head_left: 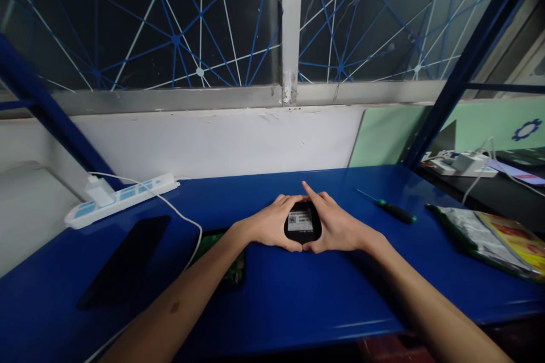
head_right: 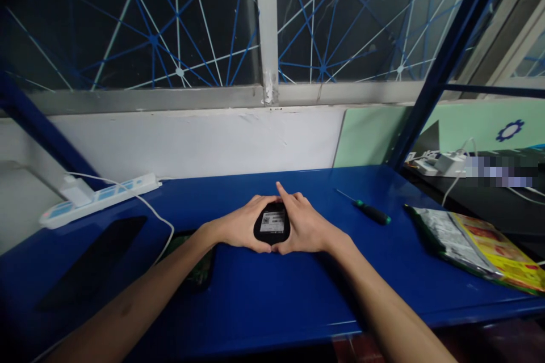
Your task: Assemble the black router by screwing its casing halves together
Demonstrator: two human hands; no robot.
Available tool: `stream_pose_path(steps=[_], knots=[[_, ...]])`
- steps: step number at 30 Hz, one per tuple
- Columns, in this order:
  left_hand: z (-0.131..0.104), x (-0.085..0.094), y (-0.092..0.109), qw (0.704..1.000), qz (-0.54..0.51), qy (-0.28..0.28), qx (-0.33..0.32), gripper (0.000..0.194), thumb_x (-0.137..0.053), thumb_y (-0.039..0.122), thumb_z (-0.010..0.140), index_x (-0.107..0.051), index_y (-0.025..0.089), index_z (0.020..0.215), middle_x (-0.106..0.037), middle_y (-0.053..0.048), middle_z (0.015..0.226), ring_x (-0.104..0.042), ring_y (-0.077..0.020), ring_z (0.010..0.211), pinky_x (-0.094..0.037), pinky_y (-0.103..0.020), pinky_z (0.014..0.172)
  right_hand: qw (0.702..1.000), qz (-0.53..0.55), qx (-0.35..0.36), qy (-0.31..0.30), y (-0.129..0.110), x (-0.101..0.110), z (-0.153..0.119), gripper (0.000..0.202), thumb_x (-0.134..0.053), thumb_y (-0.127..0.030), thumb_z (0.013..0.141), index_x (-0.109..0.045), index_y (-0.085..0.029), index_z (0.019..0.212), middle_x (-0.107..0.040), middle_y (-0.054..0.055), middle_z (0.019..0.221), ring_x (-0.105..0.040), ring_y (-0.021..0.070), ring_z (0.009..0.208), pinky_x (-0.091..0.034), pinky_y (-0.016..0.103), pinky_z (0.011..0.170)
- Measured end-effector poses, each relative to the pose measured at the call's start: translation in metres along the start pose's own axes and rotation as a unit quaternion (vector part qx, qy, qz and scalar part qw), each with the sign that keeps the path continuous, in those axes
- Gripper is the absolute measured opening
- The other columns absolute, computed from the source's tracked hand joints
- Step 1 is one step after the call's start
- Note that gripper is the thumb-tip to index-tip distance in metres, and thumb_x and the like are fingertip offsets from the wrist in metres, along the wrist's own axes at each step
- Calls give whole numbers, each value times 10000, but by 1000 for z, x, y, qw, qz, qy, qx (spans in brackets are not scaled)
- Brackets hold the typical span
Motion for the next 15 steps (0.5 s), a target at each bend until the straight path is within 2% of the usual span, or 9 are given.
stream_pose_path(steps=[4, 8, 12, 15], knots=[[-16, -9, -4, 998, -18, -20, 62, 1143, -880, 480, 594, -265, 291, 1539, -427, -146, 1402, -492, -415, 1288, -446, -586, 1041, 1000, 10, 6, -22, -4, -4, -2, 1378, -834, -415, 609, 81, -157, 1606, -507, 178, 1383, -422, 350, 1176, -401, 547, 1036], [-27, -9, 0, 996, -9, -16, 90, 1179, -883, 487, 599, -218, 288, 1552, -421, -146, 1410, -491, -408, 1285, -448, -556, 1042, 999, 0, 17, -40, -11, -9, -5, 1364, -832, -423, 612, 74, -206, 1609, -514, 153, 1379, -441, 350, 1156, -356, 592, 1056], [-21, -9, 6, 993, 41, -67, 93, 1176, -871, 544, 588, -256, 233, 1540, -460, -168, 1381, -472, -427, 1293, -444, -563, 1035, 999, -11, 23, -41, -16, -10, -4, 1362, -838, -424, 600, 36, -172, 1613, -518, 164, 1380, -442, 350, 1147, -336, 597, 1075], [-8, -9, 10, 987, 86, -110, 80, 1253, -869, 600, 547, -239, 181, 1546, -414, -208, 1457, -384, -465, 1355, -405, -597, 1061, 999, -8, 17, -33, -17, -7, -3, 1364, -842, -412, 604, 43, -163, 1612, -507, 184, 1402, -436, 361, 1172, -364, 590, 1059]])
Point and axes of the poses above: each hand's wrist, its own z-axis towards the middle knuckle, its own x-axis out of the back of the hand, y = z × x, the point moved 9 cm from there along z, towards the middle knuckle
